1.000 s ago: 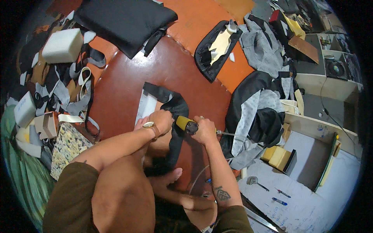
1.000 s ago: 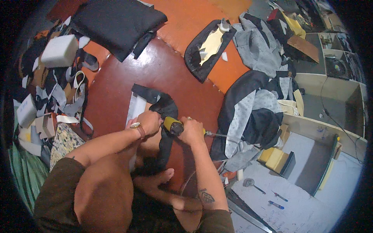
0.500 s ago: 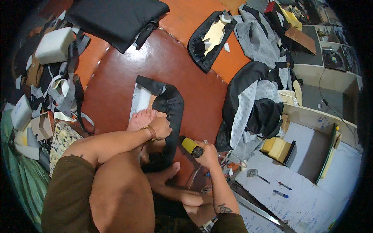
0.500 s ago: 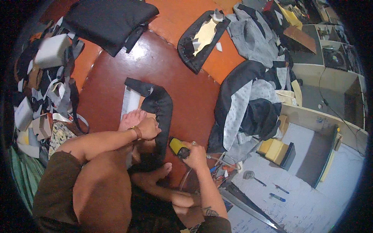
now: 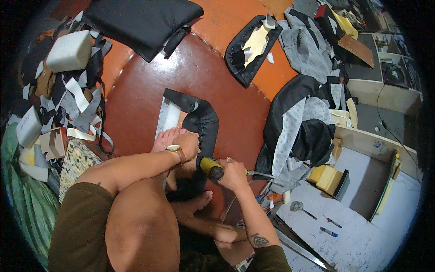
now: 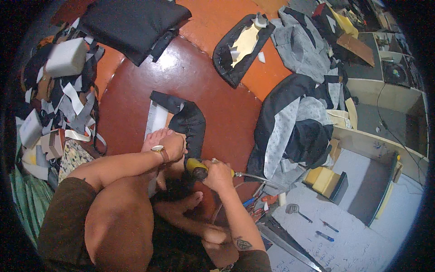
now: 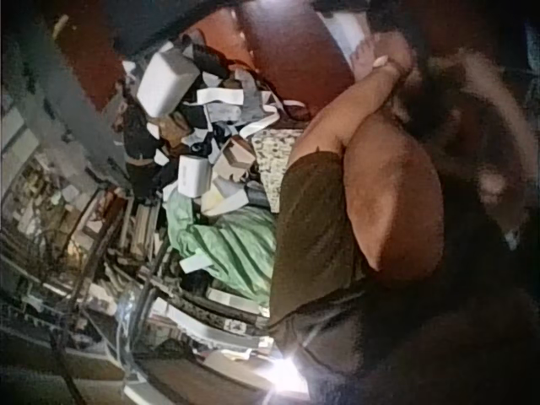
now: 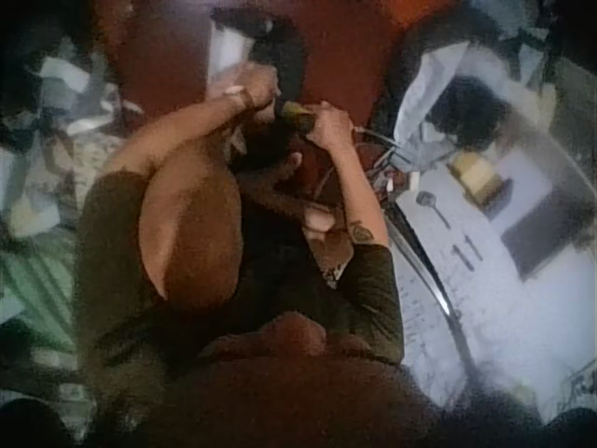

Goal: The person sits on the floor and uses a staple gun to attach black fabric to foam cushion pieces. They repeatedly pull the fabric taut, staple along the edges, and flip the cushions to work on different sides.

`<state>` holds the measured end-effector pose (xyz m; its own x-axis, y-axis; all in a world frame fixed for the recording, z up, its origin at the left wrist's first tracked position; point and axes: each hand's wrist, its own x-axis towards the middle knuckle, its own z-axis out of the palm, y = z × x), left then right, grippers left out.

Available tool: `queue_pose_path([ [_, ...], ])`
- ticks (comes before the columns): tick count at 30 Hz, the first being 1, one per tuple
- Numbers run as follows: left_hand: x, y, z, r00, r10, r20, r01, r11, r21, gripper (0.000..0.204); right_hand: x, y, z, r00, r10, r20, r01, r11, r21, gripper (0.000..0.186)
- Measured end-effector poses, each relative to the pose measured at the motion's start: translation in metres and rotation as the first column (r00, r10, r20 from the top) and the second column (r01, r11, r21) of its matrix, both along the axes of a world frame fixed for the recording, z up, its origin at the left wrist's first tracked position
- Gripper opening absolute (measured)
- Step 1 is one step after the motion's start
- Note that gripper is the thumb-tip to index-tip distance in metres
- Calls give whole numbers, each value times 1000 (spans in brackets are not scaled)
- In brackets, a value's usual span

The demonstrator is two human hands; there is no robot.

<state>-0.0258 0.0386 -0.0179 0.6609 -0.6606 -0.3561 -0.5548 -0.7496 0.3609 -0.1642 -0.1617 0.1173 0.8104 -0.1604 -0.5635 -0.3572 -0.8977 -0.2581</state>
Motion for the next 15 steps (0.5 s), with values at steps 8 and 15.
queue_pose_path([
  [8, 3, -2, -23, 996, -42, -80, 45, 999, 28, 62, 36, -4, 10, 995, -6, -102, 4, 1000, -23, 34],
  [15, 68, -23, 58, 496, 58, -867, -312, 943, -115, 33, 37, -19, 10, 968, -250, 28, 248, 967, 57, 40],
])
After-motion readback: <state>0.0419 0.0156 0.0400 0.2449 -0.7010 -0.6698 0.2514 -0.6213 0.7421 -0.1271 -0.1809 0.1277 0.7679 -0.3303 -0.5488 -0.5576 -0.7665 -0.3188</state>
